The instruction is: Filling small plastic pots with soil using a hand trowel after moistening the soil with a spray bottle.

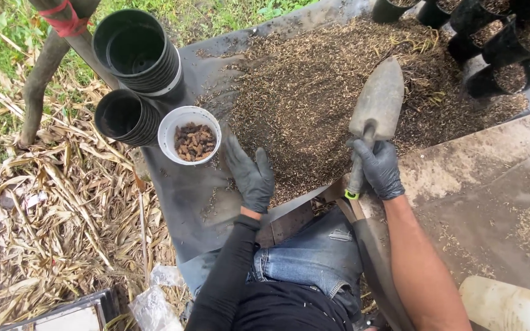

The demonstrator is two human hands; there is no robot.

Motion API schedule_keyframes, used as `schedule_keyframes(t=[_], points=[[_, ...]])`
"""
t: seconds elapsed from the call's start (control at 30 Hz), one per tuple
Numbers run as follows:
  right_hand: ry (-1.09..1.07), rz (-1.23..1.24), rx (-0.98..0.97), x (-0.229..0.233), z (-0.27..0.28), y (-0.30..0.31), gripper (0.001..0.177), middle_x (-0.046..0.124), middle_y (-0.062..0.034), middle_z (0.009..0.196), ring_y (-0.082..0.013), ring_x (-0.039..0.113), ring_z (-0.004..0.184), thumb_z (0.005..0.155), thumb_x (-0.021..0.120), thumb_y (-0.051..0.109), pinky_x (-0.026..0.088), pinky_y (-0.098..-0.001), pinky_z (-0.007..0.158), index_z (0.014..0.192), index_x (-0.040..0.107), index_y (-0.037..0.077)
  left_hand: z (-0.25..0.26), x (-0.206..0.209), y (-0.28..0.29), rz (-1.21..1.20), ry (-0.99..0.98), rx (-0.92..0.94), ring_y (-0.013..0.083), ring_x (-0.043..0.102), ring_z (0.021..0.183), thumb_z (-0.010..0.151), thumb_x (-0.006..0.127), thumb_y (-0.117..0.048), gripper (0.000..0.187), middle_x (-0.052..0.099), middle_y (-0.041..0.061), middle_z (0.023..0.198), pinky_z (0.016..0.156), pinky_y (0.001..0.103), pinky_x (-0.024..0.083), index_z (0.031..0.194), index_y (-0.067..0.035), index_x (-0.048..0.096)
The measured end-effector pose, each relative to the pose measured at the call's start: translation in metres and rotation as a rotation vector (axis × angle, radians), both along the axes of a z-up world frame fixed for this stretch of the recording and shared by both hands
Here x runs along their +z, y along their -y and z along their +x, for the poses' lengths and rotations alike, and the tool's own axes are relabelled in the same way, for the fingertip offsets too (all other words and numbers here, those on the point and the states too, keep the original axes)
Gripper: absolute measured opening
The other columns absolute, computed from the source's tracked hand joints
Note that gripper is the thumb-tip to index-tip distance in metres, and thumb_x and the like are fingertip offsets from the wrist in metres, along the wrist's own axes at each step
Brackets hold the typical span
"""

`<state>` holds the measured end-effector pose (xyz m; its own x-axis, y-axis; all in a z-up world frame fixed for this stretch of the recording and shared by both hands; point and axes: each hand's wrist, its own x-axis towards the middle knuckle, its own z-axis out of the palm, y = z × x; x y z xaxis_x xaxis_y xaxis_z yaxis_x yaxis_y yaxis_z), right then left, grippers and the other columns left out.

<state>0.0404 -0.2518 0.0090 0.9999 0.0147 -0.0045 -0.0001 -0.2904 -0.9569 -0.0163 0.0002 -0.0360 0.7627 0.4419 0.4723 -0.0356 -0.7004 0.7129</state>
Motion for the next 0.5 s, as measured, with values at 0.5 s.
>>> schedule_keyframes(t=[0.5], points=[[-0.017, -0.002, -0.013, 0.008, 0.000, -0.005, 0.035, 0.071, -0.0085, 0.076, -0.0152, 0.067, 0.074, 0.099, 0.073, 0.040, 0.055, -0.0352, 0.074, 0.099, 0.075, 0.005, 0.078, 0.030, 0.048, -0.174, -0.085, 0.093, 0.0404, 0.006, 0.159, 0.104, 0.031, -0.063, 0.090, 0.001, 0.027, 0.171, 0.129, 0.049, 0.004, 0.165, -0.004, 0.002]])
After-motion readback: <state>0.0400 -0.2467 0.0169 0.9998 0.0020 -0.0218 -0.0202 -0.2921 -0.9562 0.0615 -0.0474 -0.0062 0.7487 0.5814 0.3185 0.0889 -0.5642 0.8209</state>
